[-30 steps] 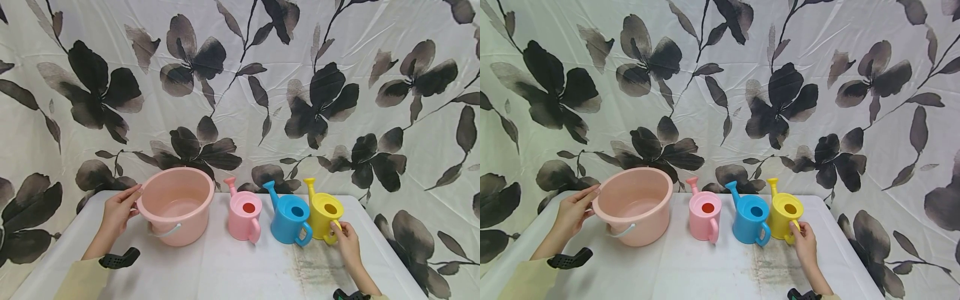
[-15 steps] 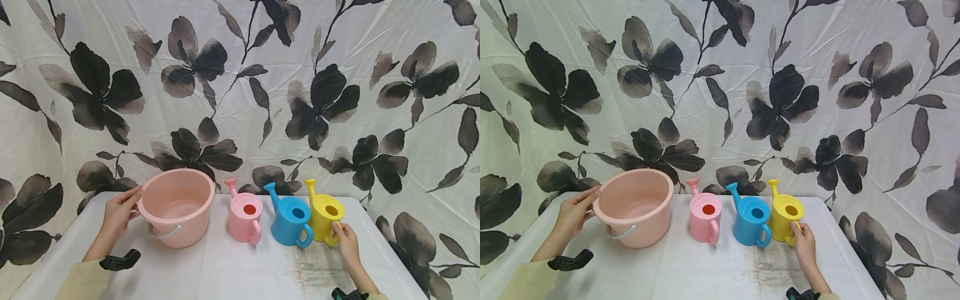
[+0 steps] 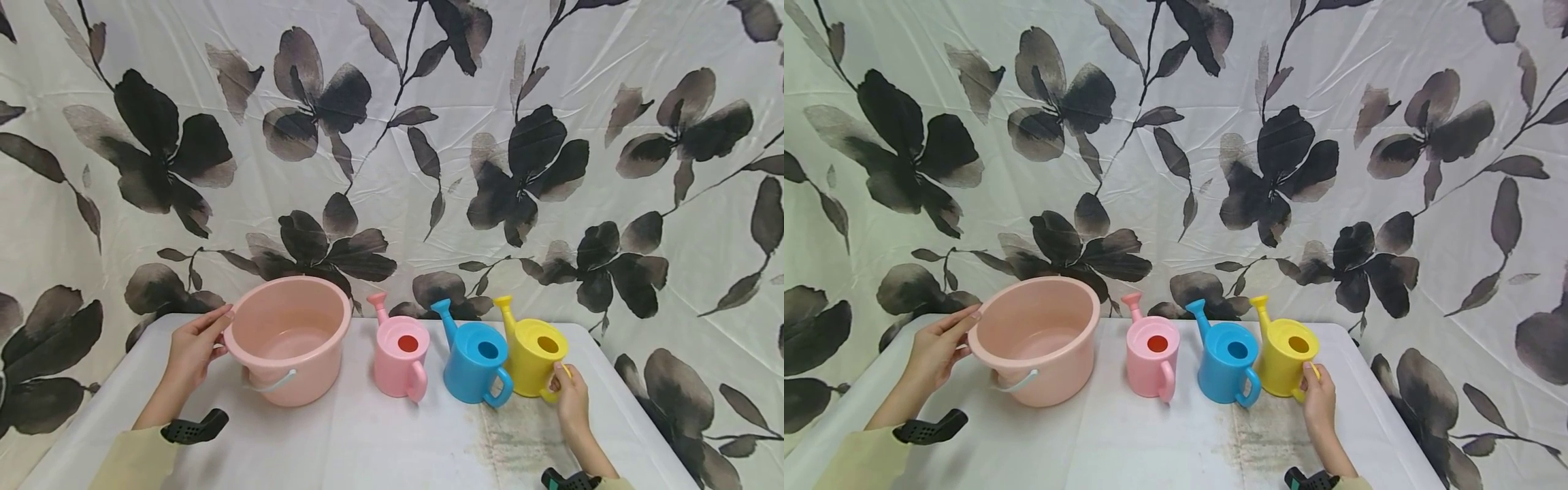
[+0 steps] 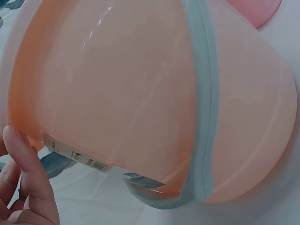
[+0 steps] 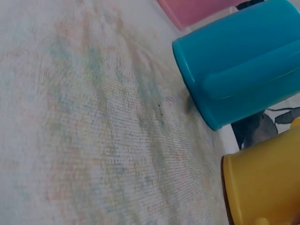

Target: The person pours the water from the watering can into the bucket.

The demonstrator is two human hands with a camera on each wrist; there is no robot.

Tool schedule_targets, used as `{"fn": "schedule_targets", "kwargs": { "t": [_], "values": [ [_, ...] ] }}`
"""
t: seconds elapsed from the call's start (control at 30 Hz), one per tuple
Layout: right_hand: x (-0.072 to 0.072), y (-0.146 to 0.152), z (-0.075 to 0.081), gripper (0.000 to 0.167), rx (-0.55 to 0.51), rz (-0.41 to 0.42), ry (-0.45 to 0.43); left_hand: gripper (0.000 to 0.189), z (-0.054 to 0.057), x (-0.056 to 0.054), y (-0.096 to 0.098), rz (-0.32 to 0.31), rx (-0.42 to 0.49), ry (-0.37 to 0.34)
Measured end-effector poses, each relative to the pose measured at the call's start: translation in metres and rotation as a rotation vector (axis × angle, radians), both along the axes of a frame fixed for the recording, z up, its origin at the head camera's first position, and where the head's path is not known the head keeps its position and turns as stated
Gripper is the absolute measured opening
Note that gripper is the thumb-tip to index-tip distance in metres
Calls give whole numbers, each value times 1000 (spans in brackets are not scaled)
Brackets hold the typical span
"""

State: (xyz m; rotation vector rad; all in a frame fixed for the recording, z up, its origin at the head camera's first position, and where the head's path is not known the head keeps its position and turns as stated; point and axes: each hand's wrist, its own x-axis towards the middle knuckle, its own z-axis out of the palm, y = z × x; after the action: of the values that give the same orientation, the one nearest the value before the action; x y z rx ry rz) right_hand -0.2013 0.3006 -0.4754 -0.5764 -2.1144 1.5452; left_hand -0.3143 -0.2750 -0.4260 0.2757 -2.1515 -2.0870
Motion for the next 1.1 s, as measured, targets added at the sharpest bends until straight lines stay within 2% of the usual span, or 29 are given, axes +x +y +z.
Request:
{"fn": "schedule_targets", "kwargs": {
  "t": [0.03,0.1,0.17,0.23,0.27,0.33,0.47,0.5,0.67,0.73,0.8,0.87,0.93,0.97,1.1],
  "values": [
    [-1,0,-1,34,-13,-15,20,58,-7,-5,-3,11,13,16],
    [-2,0,-1,34,-30,-45,56,54,-21,-15,-12,-5,-10,41],
    [-4,-1,-1,34,-39,-70,83,50,-33,-24,-19,-16,8,62],
    [-5,-1,0,34,-77,-86,112,48,-38,-28,-21,-13,23,64],
    [-5,-1,1,35,-92,-93,121,51,-37,-28,-22,-30,-5,56],
    [-5,0,2,36,-125,-100,126,54,-33,-26,-18,-6,-16,41],
    [-3,4,6,38,-159,-119,97,61,-16,-12,-7,15,-68,11],
    [-2,5,7,38,-160,-120,90,59,-14,-10,-5,28,-46,15],
    [5,9,13,39,-188,-125,122,57,-2,1,0,6,-17,23],
    [8,10,18,39,-217,-129,157,63,2,4,2,-10,-44,8],
    [12,11,23,39,-232,-128,175,64,1,2,1,1,-45,3],
    [16,12,29,40,-248,-131,197,59,-6,-3,-2,13,-15,15],
    [20,14,36,39,-230,-128,190,57,-13,-7,-5,12,-39,25],
    [22,14,39,39,-220,-129,187,53,-18,-10,-8,10,-8,47],
    [31,15,53,39,-179,-113,188,56,-23,-14,-11,-2,-17,52]
  ]
}}
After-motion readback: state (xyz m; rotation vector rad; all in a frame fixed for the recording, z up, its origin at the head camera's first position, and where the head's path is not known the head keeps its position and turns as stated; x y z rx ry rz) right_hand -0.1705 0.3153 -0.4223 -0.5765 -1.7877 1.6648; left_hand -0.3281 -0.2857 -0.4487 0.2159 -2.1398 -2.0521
